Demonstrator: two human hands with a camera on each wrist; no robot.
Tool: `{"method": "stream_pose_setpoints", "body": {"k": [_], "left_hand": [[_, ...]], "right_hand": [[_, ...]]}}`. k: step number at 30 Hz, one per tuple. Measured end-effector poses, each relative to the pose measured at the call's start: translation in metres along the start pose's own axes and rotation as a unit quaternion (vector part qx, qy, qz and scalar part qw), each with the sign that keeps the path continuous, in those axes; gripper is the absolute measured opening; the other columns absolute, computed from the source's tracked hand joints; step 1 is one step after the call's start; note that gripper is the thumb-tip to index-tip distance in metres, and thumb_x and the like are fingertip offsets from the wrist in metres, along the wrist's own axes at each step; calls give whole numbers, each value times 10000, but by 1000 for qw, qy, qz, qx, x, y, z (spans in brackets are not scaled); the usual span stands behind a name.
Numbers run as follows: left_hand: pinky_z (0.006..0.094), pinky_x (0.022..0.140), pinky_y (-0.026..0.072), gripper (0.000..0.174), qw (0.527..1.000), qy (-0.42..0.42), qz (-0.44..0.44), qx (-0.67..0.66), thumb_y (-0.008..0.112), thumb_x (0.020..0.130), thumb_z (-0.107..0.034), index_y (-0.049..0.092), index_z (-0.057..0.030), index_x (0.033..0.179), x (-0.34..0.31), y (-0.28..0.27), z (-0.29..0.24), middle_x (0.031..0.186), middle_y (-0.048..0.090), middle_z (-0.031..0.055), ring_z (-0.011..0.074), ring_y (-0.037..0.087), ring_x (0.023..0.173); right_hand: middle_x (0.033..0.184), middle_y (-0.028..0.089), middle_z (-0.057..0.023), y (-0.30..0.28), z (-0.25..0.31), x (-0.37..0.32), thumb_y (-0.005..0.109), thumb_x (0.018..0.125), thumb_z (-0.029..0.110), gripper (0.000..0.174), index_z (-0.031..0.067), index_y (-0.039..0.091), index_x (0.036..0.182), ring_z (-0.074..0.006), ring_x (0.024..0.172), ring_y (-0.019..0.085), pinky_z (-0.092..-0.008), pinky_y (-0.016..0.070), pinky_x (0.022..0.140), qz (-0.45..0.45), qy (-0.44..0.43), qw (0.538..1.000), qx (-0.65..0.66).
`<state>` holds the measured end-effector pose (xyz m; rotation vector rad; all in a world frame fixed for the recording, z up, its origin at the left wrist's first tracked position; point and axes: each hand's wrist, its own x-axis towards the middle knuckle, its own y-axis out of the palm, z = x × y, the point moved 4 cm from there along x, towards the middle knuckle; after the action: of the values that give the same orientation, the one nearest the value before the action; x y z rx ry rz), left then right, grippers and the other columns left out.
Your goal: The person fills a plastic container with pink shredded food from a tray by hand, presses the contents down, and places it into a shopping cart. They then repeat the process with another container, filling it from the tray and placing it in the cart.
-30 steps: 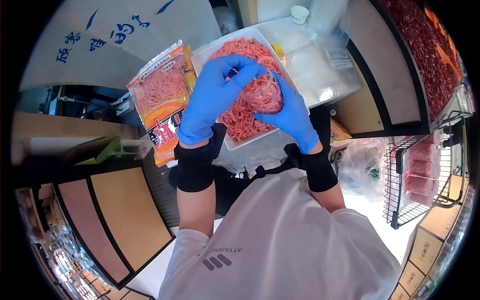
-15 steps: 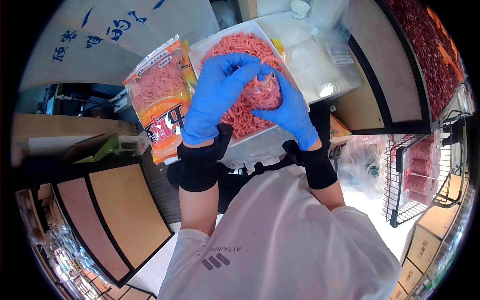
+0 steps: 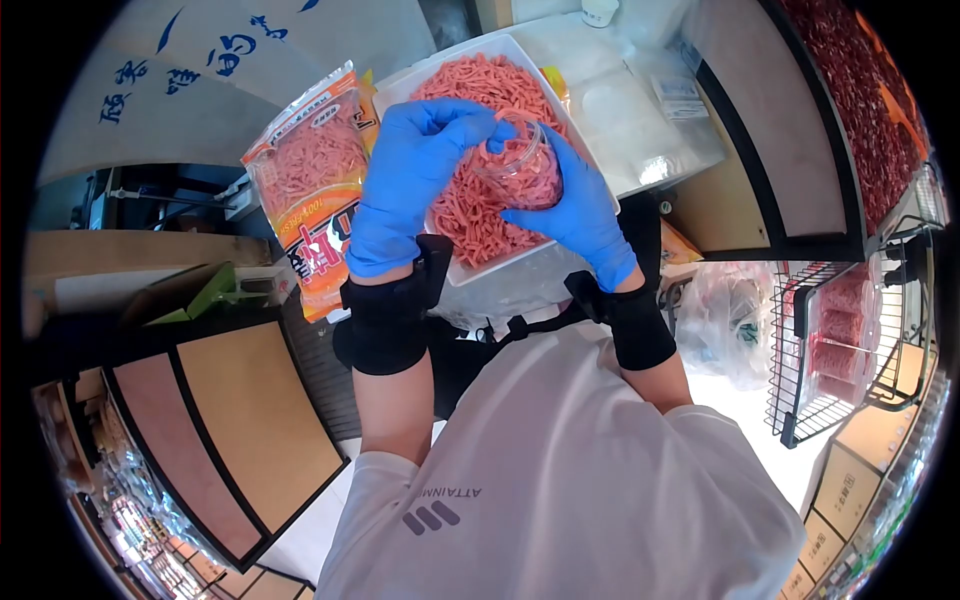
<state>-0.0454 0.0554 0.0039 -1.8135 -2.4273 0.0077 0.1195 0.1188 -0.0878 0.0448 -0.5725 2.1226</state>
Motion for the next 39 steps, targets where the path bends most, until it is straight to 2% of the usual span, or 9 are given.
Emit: {"method": "stream_pose_setpoints", "body": {"k": [6, 13, 15, 19, 21, 24, 31, 36, 39], "left_hand": [[247, 759, 493, 232, 925, -40, 3, 377, 705, 817, -170, 734, 12, 956, 7, 1, -4, 844, 734, 98, 134, 670, 794], [300, 788, 513, 229, 965, 118, -9, 233, 697, 831, -157, 732, -28, 1017, -1, 2, -3, 913, 733, 116, 175, 685, 856], [311, 833, 508, 220, 916, 192, -41, 351, 665, 845, -116, 732, -57, 1046, -7, -7, -8, 966, 726, 135, 221, 691, 904], [356, 913, 486, 268, 889, 170, -62, 420, 606, 863, -105, 715, -73, 1105, -30, 3, -10, 1023, 717, 151, 304, 669, 1006], [451, 1022, 420, 311, 863, 235, -54, 444, 575, 861, -139, 694, -82, 1143, -38, 13, -2, 1076, 701, 164, 379, 600, 1156], [538, 1104, 315, 351, 866, 196, -5, 460, 574, 849, -188, 680, -95, 1170, -43, 21, 8, 1119, 694, 155, 417, 502, 1285], [556, 1144, 249, 368, 867, 169, 37, 466, 621, 837, -231, 686, -109, 1179, -39, 33, 16, 1151, 697, 105, 368, 460, 1345], [471, 995, 437, 360, 871, 246, -77, 418, 726, 774, -292, 711, -72, 1059, -43, 26, -8, 999, 709, 149, 361, 623, 1116], [404, 884, 525, 554, 925, 187, -19, 331, 804, 731, -386, 676, -18, 1126, -39, 27, 1, 1040, 695, 195, 349, 664, 1000]], "right_hand": [[1301, 577, -191, 1, 0, 0, 898, 602, 336, 986, 58, 424, 1420, -325, 1204, 576, -389, 462, 1017, 0, -5, 1000, 4], [1309, 574, -188, 0, -2, -2, 897, 604, 339, 986, 57, 424, 1421, -327, 1214, 571, -392, 457, 1024, -4, -25, 1000, 2], [1311, 574, -187, -2, 0, -4, 899, 602, 335, 989, 55, 422, 1422, -324, 1215, 571, -392, 457, 1025, -5, -19, 1000, -1], [1312, 576, -184, -1, 4, -4, 905, 599, 308, 994, 42, 416, 1422, -320, 1211, 575, -390, 457, 1029, -33, -34, 999, 16], [1311, 577, -184, 0, 5, -6, 907, 599, 300, 995, 40, 414, 1422, -320, 1209, 576, -390, 456, 1030, -43, -40, 998, 1], [1324, 565, -192, 1, 6, -7, 902, 605, 279, 983, 41, 413, 1424, -329, 1206, 576, -397, 457, 1025, -51, -62, 997, -2], [1292, 555, -178, 4, -4, -10, 891, 601, 226, 998, 66, 391, 1450, -335, 1162, 568, -406, 472, 985, -117, -102, 987, -39], [1285, 555, -175, -1, 3, -9, 891, 604, 230, 1005, 75, 384, 1457, -334, 1157, 565, -408, 464, 987, -82, -78, 993, -22], [1289, 562, -174, 3, 3, -9, 884, 612, 257, 990, 66, 396, 1453, -333, 1162, 564, -412, 457, 989, -95, -103, 987, -77]]}}
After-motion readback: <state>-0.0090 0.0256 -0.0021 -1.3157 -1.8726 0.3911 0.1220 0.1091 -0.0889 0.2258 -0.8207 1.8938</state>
